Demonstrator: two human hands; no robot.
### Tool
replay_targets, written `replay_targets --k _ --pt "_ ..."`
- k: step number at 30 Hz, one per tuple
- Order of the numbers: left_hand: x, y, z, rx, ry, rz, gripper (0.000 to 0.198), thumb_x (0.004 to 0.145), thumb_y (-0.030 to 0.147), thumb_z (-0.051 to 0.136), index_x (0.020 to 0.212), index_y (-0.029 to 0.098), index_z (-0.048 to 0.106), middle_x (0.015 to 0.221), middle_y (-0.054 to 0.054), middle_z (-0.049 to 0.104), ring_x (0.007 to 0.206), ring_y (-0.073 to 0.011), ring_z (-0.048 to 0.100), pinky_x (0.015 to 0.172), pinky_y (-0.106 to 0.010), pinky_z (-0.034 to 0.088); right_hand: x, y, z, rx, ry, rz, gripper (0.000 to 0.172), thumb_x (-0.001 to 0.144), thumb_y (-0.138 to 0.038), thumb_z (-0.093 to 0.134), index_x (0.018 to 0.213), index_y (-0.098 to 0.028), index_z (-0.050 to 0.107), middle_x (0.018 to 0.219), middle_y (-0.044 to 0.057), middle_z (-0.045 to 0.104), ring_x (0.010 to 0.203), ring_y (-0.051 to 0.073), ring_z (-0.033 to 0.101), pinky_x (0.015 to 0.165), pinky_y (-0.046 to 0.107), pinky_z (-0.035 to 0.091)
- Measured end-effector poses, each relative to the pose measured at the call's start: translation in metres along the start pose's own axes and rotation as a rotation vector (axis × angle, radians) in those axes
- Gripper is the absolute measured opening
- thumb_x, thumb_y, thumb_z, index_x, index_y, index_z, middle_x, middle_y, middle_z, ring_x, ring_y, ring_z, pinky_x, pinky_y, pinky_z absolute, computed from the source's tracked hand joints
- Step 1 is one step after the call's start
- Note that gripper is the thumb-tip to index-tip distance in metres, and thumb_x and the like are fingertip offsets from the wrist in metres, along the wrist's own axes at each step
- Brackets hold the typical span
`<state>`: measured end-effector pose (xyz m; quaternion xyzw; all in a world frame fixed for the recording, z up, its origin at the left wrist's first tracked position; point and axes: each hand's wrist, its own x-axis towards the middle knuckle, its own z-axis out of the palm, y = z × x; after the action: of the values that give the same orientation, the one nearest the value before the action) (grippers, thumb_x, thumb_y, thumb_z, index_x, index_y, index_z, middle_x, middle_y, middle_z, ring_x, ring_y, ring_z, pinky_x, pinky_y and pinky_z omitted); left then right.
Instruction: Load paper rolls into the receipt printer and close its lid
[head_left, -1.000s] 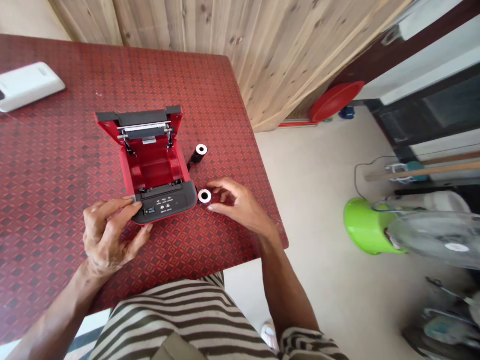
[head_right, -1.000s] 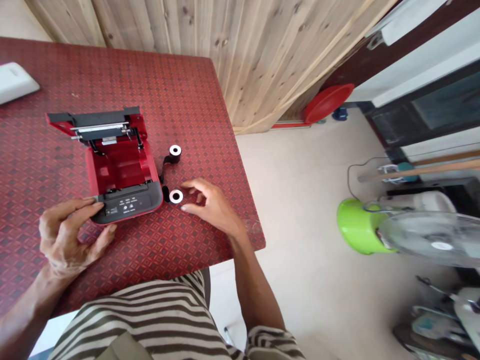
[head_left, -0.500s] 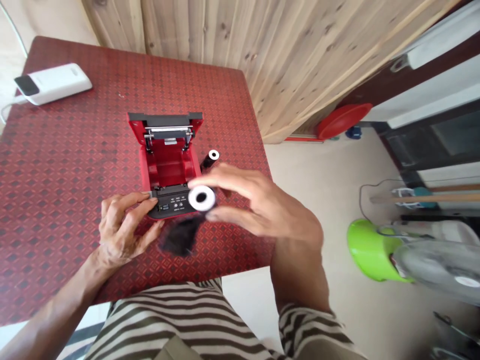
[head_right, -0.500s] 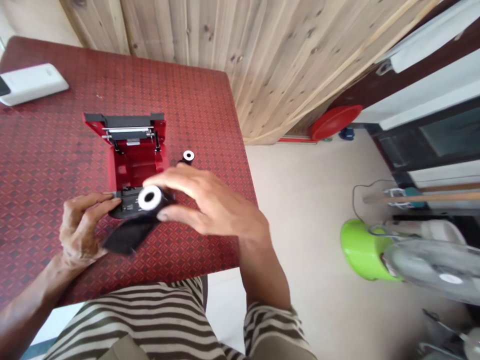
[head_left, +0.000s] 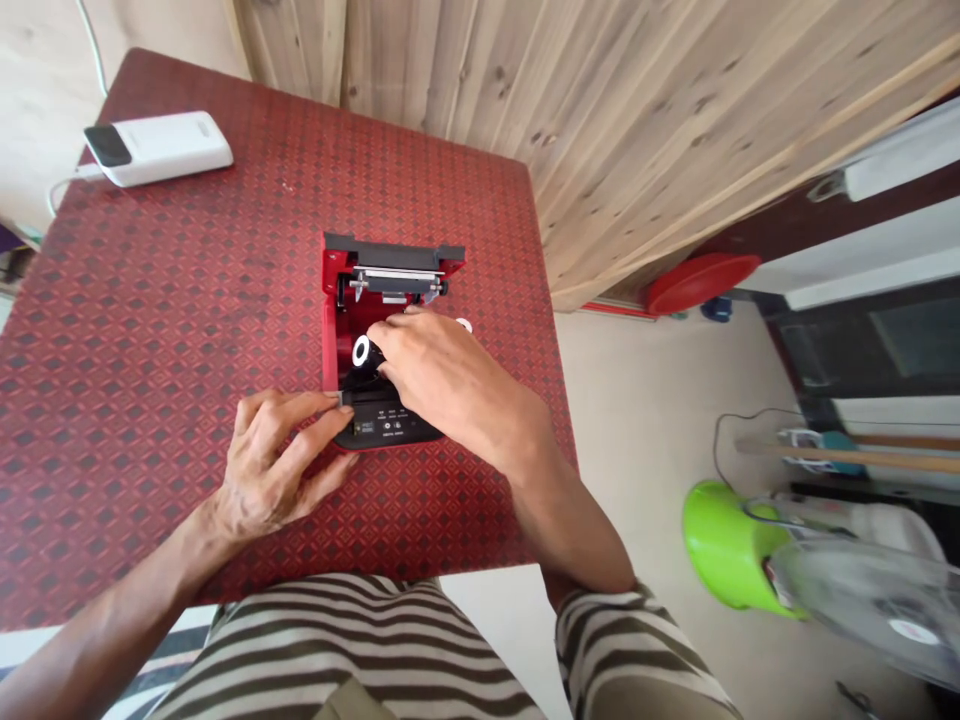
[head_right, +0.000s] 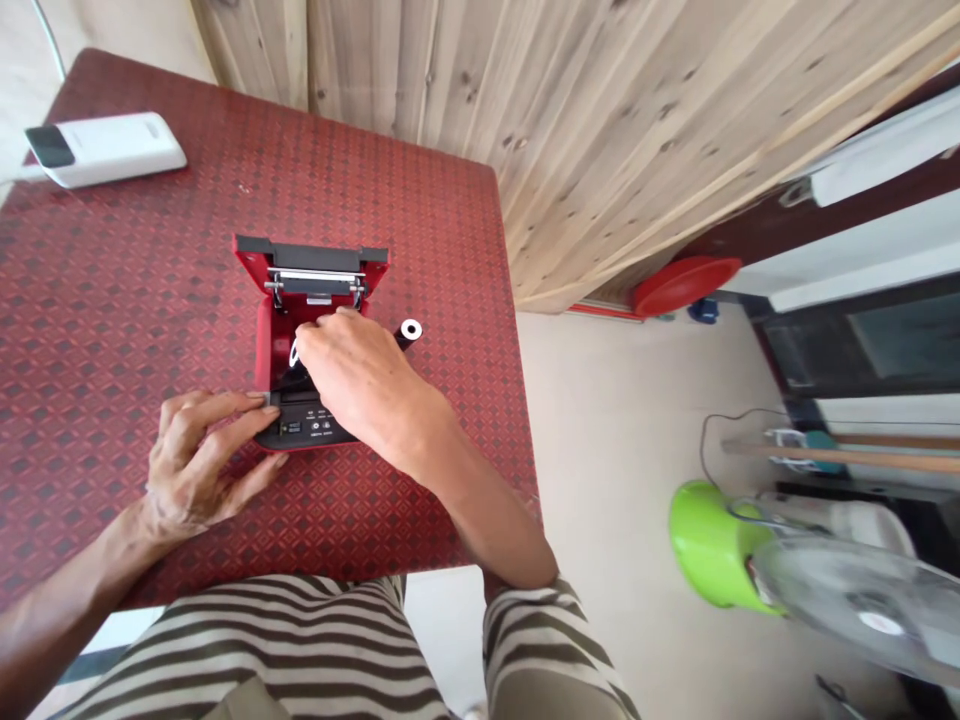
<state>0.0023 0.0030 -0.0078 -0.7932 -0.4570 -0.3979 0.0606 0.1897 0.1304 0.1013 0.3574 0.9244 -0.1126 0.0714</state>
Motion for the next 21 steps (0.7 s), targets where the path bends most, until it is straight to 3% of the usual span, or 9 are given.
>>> replay_targets --k 6,11,16,21 --pt "-0.001 0.0 -0.002 -0.002 -0.005 -0.014 0.056 0.09 0.026 0.083 0.141 0.018 0.063 0.125 -0.014 0.071 0.103 -0.024 0.069 0.094 -0.041 0.054 0.008 -0.01 -0.003 -0.058 -0.078 -0.006 0.034 0.109 -0.002 0.043 0.117 -0.006 0.075 0.12 0.019 0.076 0.125 0.03 0.07 0.105 0.042 0.057" --pt "-0.001 0.0 0.0 -0.006 -0.011 -0.013 0.053 0.09 0.026 0.083 0.139 0.017 0.064 0.125 -0.014 0.071 0.104 -0.024 0.069 0.094 -0.041 0.054 0.021 -0.006 0.007 -0.029 -0.128 -0.025 0.04 0.105 0.004 0.04 0.12 -0.007 0.075 0.124 0.019 0.076 0.121 0.028 0.072 0.105 0.043 0.057" --pt "-0.001 0.0 0.0 -0.003 -0.012 -0.01 0.051 0.089 0.025 0.084 0.136 0.015 0.065 0.124 -0.016 0.071 0.104 -0.025 0.069 0.095 -0.042 0.054 0.023 0.005 0.02 0.029 -0.043 -0.066 0.033 0.105 0.002 0.046 0.114 -0.008 0.077 0.116 0.018 0.078 0.112 0.027 0.073 0.102 0.043 0.058" --pt "0.0 -0.001 -0.001 -0.007 -0.01 -0.007 0.051 0.088 0.023 0.085 0.134 0.014 0.065 0.123 -0.016 0.071 0.103 -0.0252 0.068 0.094 -0.042 0.054 -0.007 0.016 0.012 0.251 0.087 -0.191 0.038 0.104 0.003 0.047 0.126 -0.012 0.074 0.12 0.011 0.078 0.11 0.021 0.074 0.104 0.041 0.059"
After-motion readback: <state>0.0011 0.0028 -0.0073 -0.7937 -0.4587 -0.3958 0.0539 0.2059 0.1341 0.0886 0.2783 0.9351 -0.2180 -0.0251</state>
